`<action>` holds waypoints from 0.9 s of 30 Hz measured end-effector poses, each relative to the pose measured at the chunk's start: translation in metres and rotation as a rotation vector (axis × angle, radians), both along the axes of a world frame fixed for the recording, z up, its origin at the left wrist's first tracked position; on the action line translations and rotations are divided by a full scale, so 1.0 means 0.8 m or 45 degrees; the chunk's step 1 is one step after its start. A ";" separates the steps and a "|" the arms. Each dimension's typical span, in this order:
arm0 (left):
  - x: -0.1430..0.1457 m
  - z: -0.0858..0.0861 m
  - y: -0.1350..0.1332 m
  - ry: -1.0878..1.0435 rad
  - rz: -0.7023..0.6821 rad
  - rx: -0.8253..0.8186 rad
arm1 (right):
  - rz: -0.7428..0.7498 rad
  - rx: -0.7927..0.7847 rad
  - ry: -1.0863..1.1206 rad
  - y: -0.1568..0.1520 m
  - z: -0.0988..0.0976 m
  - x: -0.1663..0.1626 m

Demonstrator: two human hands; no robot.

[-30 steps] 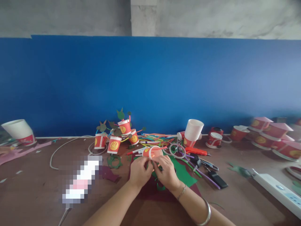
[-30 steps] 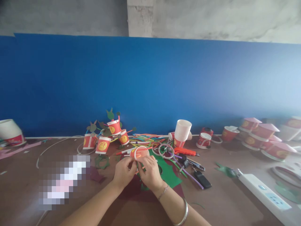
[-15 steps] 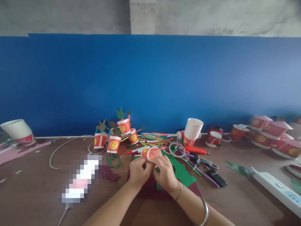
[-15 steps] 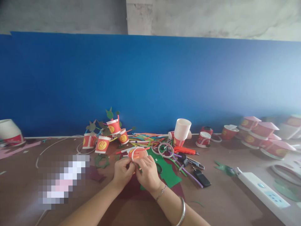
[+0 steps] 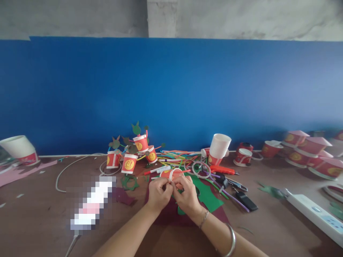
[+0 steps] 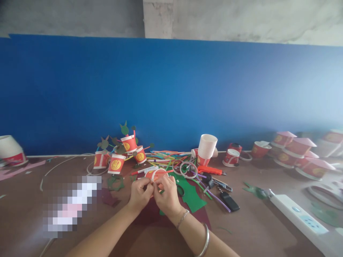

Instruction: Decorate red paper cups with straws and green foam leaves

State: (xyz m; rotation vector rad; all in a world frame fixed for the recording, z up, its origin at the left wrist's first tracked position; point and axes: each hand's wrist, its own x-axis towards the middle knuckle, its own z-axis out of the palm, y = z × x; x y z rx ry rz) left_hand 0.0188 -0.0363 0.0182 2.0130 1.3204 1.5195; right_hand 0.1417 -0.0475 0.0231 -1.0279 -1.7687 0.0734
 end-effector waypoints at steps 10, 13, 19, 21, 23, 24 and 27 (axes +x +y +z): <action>-0.003 -0.005 -0.001 -0.012 -0.112 -0.143 | 0.094 0.055 -0.133 0.008 -0.005 0.013; 0.001 -0.008 -0.002 -0.209 -0.245 -0.334 | 0.101 0.080 -0.175 0.010 -0.005 0.016; 0.010 0.001 -0.006 -0.526 -0.360 -0.512 | 0.169 0.106 -0.207 0.010 -0.005 0.017; 0.010 0.003 -0.006 -0.548 -0.338 -0.520 | 0.195 0.093 -0.216 0.009 -0.005 0.017; 0.009 0.004 -0.006 -0.535 -0.303 -0.501 | 0.217 0.076 -0.233 0.009 -0.004 0.018; 0.009 0.003 -0.005 -0.530 -0.282 -0.496 | 0.228 0.063 -0.241 0.009 -0.004 0.017; 0.006 0.001 -0.002 -0.530 -0.252 -0.503 | 0.244 0.023 -0.246 0.008 -0.005 0.017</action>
